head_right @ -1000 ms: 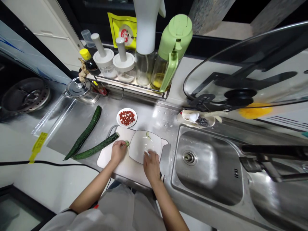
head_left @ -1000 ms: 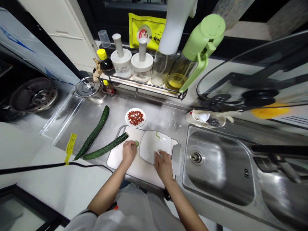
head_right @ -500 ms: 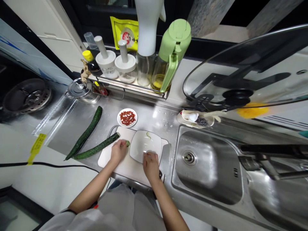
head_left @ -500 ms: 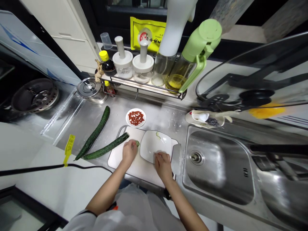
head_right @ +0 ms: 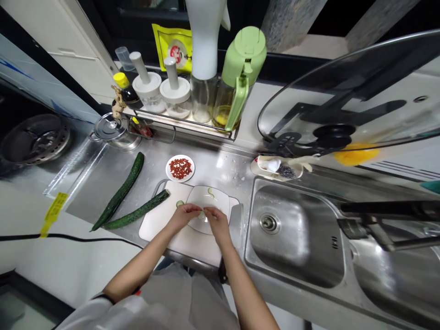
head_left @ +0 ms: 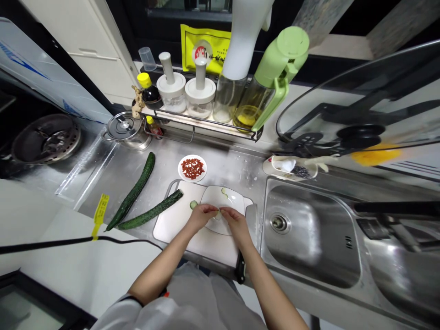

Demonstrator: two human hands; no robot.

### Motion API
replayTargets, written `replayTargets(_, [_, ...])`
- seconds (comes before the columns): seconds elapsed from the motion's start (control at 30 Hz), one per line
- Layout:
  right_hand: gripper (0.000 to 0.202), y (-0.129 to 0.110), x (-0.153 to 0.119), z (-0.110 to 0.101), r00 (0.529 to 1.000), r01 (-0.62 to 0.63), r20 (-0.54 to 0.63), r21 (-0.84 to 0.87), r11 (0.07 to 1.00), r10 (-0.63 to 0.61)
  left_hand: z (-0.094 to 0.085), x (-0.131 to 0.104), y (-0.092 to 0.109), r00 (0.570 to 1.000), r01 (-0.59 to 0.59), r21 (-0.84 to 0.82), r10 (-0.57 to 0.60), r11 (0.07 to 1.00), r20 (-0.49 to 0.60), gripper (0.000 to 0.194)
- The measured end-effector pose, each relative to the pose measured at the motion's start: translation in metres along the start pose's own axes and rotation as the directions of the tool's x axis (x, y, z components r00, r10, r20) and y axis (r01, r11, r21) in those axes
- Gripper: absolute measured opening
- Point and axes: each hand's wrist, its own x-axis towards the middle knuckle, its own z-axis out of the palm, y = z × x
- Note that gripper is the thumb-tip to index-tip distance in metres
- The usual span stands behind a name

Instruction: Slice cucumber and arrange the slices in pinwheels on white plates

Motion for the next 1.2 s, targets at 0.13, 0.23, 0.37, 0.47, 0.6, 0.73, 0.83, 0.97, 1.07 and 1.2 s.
replayTargets(0.13, [0.037,0.000,-0.001,-0.001,0.994,-0.106,0.037,0.065,0.992,0.104,0.000,0.002,0.001,0.999,0.049,-0.048,-0.048,0.998,0.024,0.023])
replayTargets(0.23, [0.034,-0.001,0.000,-0.003,0.997,-0.065,0.049,0.043,0.997,0.063,0.000,0.003,0.001,0.994,0.105,-0.053,-0.105,0.993,0.008,0.023])
replayTargets(0.37, [0.029,-0.007,0.002,-0.007,0.996,0.056,0.082,-0.136,0.989,-0.045,0.002,0.005,0.003,0.944,0.328,-0.146,-0.327,0.933,0.032,0.039])
replayTargets(0.47, [0.026,-0.014,0.003,-0.011,0.984,0.158,0.122,-0.256,0.954,-0.130,0.003,0.007,0.005,0.897,0.442,-0.264,-0.420,0.857,0.139,0.046])
replayTargets(0.6, [0.025,-0.018,0.004,-0.016,0.963,0.257,0.161,-0.305,0.917,-0.217,0.003,0.013,0.005,0.907,0.421,-0.331,-0.386,0.844,0.170,0.045])
replayTargets(0.73, [0.027,-0.017,0.009,-0.021,0.974,0.210,0.153,-0.317,0.925,-0.169,0.005,0.021,0.005,0.919,0.389,-0.379,-0.380,0.839,0.102,0.050])
replayTargets(0.83, [0.029,-0.016,0.014,-0.025,0.978,0.170,0.173,-0.309,0.936,-0.121,0.007,0.024,0.006,0.930,0.361,-0.381,-0.360,0.851,0.077,0.049])
replayTargets(0.97, [0.029,-0.016,0.025,-0.030,0.975,0.152,0.206,-0.331,0.931,-0.086,0.009,0.026,0.008,0.956,0.287,-0.281,-0.294,0.916,0.017,0.037])
replayTargets(1.07, [0.027,-0.016,0.036,-0.033,0.975,0.152,0.215,-0.438,0.886,-0.061,0.012,0.030,0.006,0.983,0.168,-0.125,-0.176,0.978,-0.054,0.023])
replayTargets(1.2, [0.025,-0.017,0.057,-0.037,0.987,0.132,0.152,-0.572,0.810,-0.054,0.016,0.041,0.003,0.981,-0.026,0.183,0.060,0.983,-0.184,0.011])
